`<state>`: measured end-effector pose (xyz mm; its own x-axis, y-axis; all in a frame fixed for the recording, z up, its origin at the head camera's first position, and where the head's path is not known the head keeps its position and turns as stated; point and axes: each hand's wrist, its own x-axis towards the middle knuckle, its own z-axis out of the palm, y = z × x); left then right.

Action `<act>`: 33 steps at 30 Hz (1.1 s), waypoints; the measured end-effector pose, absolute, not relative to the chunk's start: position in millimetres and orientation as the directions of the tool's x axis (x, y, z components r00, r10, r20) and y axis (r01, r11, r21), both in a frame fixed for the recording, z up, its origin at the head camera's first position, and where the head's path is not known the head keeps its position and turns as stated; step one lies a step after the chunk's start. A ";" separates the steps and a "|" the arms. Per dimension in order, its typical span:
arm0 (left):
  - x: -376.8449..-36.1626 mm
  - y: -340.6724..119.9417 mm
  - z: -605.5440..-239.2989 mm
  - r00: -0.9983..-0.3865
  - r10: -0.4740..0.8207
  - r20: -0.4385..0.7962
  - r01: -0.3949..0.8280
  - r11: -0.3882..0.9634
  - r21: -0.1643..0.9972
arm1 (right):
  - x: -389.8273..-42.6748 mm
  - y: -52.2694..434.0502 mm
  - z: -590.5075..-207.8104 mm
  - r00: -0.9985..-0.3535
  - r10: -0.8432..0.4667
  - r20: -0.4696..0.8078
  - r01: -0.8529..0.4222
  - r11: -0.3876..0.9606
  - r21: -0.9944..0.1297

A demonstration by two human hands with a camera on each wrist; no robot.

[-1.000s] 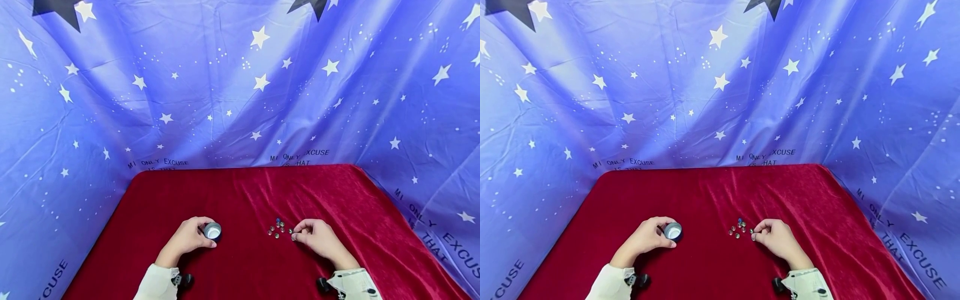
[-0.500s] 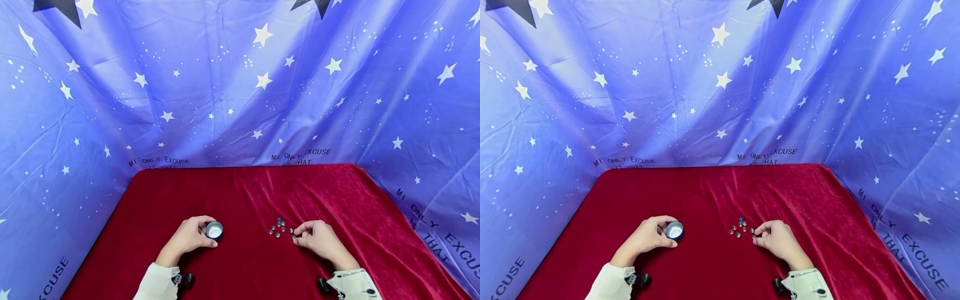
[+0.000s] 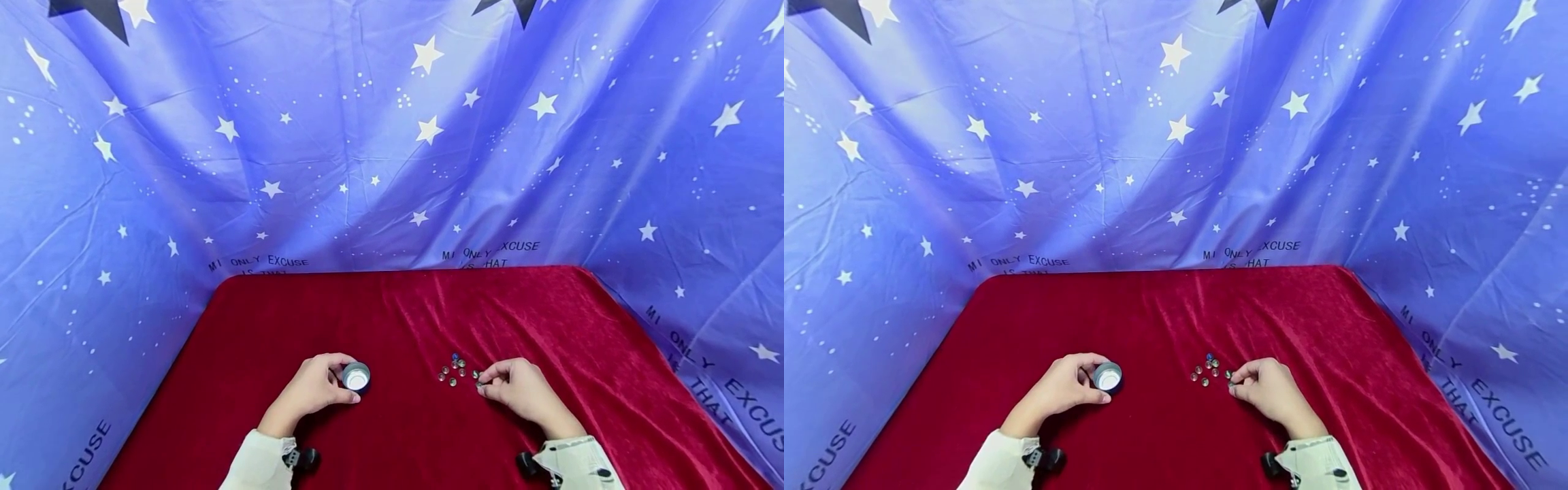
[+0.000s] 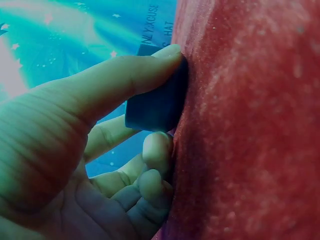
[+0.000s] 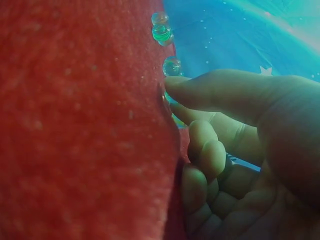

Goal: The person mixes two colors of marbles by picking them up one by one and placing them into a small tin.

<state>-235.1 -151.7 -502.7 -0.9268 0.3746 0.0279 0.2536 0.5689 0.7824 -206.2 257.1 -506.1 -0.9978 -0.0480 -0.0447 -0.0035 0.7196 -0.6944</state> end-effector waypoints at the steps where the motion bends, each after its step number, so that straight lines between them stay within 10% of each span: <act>1: -235.0 -151.5 -502.8 -0.927 0.374 0.026 0.251 0.569 0.783 | -206.2 257.1 -506.1 -0.998 -0.049 -0.040 -0.008 0.719 -0.695; 33: -234.0 -153.3 -503.7 -0.931 0.364 -0.016 0.200 0.548 0.812 | -207.8 246.0 -494.4 -0.996 -0.084 -0.035 -0.034 0.705 -0.709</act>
